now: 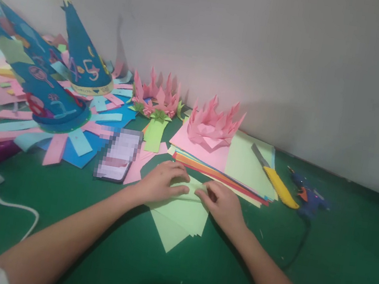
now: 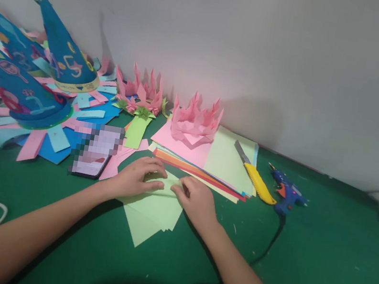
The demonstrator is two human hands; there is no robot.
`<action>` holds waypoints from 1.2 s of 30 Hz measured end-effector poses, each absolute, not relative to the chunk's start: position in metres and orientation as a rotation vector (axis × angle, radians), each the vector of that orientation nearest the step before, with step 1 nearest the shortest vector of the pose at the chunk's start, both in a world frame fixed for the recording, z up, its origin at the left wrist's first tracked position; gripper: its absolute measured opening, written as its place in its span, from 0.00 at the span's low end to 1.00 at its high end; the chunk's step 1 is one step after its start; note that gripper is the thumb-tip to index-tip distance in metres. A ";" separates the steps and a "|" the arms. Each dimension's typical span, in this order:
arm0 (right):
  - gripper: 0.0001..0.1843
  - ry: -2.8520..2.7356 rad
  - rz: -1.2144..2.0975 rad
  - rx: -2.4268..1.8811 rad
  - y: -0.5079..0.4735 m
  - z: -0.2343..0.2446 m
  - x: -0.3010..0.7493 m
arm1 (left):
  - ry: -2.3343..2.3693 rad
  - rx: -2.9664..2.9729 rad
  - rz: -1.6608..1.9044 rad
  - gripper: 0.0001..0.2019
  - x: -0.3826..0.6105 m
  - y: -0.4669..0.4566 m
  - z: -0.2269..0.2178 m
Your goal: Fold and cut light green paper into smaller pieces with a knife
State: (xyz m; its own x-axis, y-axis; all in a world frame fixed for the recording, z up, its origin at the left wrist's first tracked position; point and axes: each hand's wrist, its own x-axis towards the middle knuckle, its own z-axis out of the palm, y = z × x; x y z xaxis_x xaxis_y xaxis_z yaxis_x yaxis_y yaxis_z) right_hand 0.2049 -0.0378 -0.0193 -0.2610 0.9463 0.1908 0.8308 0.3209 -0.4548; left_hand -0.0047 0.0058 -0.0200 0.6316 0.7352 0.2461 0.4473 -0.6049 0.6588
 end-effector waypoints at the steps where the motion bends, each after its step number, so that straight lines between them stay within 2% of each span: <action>1: 0.20 -2.168 0.366 -1.572 -0.038 -0.019 0.205 | 0.928 2.305 0.691 0.08 -0.004 0.006 -0.021; 7: 0.17 -2.176 0.398 -1.586 -0.038 -0.020 0.206 | 0.934 2.357 0.687 0.07 -0.003 0.006 -0.024; 13: 0.08 -2.121 0.541 -1.604 -0.038 -0.019 0.207 | 0.951 2.387 0.673 0.06 -0.002 0.006 -0.022; 19: 0.11 -2.037 0.598 -1.626 -0.039 -0.019 0.207 | 0.919 2.436 0.650 0.02 0.000 0.006 -0.021; 25: 0.06 -2.122 0.559 -1.539 -0.039 -0.016 0.206 | 0.841 2.473 0.702 0.05 -0.002 0.010 -0.029; 36: 0.08 -2.152 0.588 -1.443 -0.039 -0.016 0.209 | 0.769 2.532 0.796 0.07 -0.003 0.013 -0.036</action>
State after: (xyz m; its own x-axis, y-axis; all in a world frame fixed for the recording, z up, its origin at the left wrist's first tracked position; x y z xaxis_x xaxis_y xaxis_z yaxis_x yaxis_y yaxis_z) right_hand 0.2087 -0.0391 -0.0161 -0.3288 0.9322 0.1515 0.7258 0.3520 -0.5909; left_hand -0.0033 0.0131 -0.0360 0.6906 0.5981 0.4067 0.3854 -0.7801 0.4929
